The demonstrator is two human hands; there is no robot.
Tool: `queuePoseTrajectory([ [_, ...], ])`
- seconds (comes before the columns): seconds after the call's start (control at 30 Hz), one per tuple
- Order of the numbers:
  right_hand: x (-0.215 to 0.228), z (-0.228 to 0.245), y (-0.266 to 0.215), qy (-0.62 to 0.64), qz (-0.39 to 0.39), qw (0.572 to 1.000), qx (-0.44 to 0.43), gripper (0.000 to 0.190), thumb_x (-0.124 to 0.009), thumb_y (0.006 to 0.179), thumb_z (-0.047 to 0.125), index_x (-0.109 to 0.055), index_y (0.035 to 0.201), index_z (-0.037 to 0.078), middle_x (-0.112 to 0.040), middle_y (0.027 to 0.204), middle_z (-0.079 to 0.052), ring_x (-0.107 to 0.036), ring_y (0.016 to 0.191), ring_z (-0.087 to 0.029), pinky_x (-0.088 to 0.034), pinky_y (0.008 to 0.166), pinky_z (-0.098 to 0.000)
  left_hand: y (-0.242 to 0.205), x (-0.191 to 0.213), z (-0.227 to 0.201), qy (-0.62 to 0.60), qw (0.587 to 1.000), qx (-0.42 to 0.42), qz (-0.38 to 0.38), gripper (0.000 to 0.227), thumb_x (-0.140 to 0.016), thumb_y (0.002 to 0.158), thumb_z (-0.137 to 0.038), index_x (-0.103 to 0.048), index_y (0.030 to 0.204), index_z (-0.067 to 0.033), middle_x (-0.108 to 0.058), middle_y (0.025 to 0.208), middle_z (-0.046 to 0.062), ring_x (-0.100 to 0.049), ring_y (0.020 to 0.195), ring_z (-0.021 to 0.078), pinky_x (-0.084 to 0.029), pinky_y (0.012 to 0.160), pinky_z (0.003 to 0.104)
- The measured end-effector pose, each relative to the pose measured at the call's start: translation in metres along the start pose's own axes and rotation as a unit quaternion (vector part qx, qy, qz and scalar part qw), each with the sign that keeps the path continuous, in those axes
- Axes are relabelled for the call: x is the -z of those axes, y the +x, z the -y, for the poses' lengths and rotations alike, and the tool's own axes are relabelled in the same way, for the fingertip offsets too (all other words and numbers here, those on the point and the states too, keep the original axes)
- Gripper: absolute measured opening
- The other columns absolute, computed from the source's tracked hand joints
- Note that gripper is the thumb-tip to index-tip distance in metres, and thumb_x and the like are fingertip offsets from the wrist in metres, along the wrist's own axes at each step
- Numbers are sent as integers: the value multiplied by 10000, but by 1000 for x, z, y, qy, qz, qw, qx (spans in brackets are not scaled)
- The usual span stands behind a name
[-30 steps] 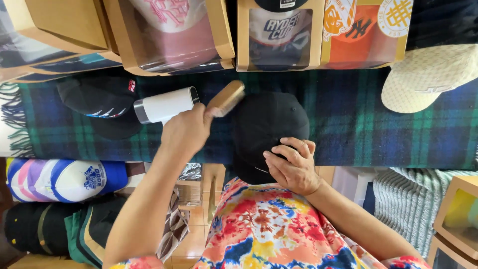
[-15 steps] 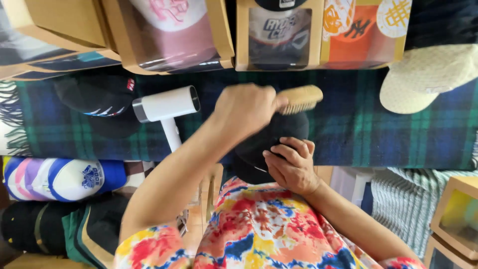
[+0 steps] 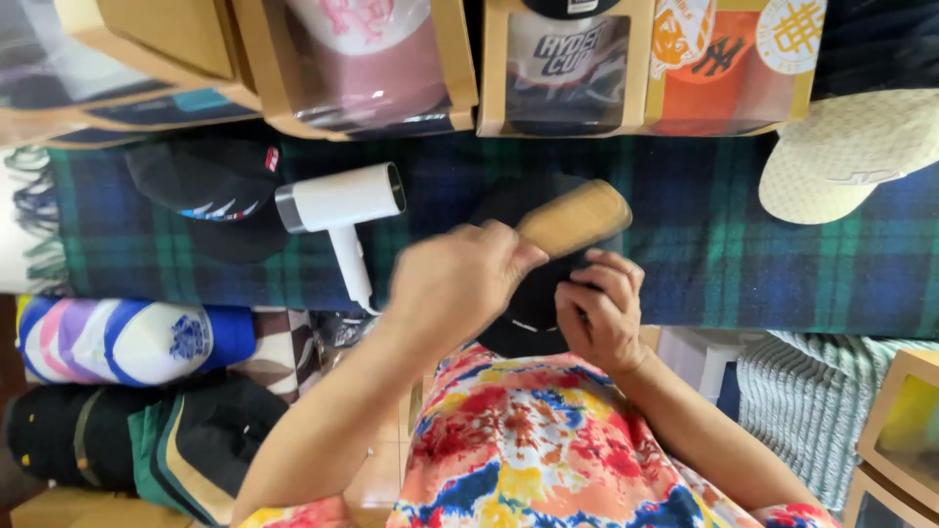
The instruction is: Brushing and steaming a black baseball cap to clean and reshape it.
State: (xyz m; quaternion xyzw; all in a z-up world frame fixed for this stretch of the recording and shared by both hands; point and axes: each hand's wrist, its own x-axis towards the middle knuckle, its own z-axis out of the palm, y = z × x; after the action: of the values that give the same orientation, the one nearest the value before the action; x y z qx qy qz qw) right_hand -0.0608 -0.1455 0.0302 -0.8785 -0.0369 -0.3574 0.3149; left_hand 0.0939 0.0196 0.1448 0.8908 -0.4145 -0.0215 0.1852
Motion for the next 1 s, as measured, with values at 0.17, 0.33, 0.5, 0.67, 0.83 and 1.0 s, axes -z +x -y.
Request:
queuePoseTrajectory([
  [0.17, 1, -6, -1, -24, 9, 999, -42, 181, -718, 960, 165, -660, 1076, 39, -545, 1159, -133, -541, 1201, -436, -427, 1031, -535, -28, -64, 46, 51, 996, 69, -36, 407, -490, 1041, -509, -594, 833, -175, -583, 535, 20, -673, 484, 250, -518, 427, 369],
  [0.33, 5, -12, 3, 23, 37, 997, -59, 458, -735, 955, 127, -517, 1293, -90, -443, 1246, -229, -428, 1335, -500, -343, 1149, -592, -75, -77, 83, -2, 935, 294, 200, 574, -323, 1090, -602, -623, 941, -136, -670, 642, 135, -741, 662, 377, -587, 546, 493],
  [0.5, 0, -36, 9, 10, 63, 979, -192, 268, -637, 1056, 28, -592, 1314, -32, -547, 1285, -227, -531, 1312, -441, -424, 1098, -561, -59, -48, -8, -8, 994, 80, -68, 346, -514, 1020, -528, -537, 862, -220, -565, 631, -23, -676, 575, 205, -515, 517, 294],
  [0.67, 2, -26, 22, 45, 97, 953, -285, 378, -512, 1135, 148, -506, 1469, -28, -526, 1417, -258, -461, 1382, -444, -364, 1144, -573, -130, -149, 45, 13, 992, 128, -9, 214, -472, 995, -281, -559, 1086, -108, -541, 758, 56, -660, 520, 274, -524, 432, 376],
  [0.83, -5, -40, 11, 36, 88, 952, -290, 396, -550, 1125, 211, -543, 1485, 47, -548, 1452, -199, -490, 1382, -378, -372, 1162, -486, -174, -155, 51, -161, 875, 407, 206, 456, -309, 1069, -549, -507, 1043, -139, -645, 823, 247, -684, 854, 563, -541, 764, 602],
  [1.0, -7, -50, 2, 12, 96, 942, -322, 413, -560, 1122, 265, -537, 1505, 112, -549, 1469, -153, -489, 1383, -337, -375, 1169, -465, -123, -94, -12, -147, 968, 197, -54, 341, -487, 1034, -520, -650, 1120, -232, -679, 766, 45, -730, 770, 278, -562, 626, 345],
])
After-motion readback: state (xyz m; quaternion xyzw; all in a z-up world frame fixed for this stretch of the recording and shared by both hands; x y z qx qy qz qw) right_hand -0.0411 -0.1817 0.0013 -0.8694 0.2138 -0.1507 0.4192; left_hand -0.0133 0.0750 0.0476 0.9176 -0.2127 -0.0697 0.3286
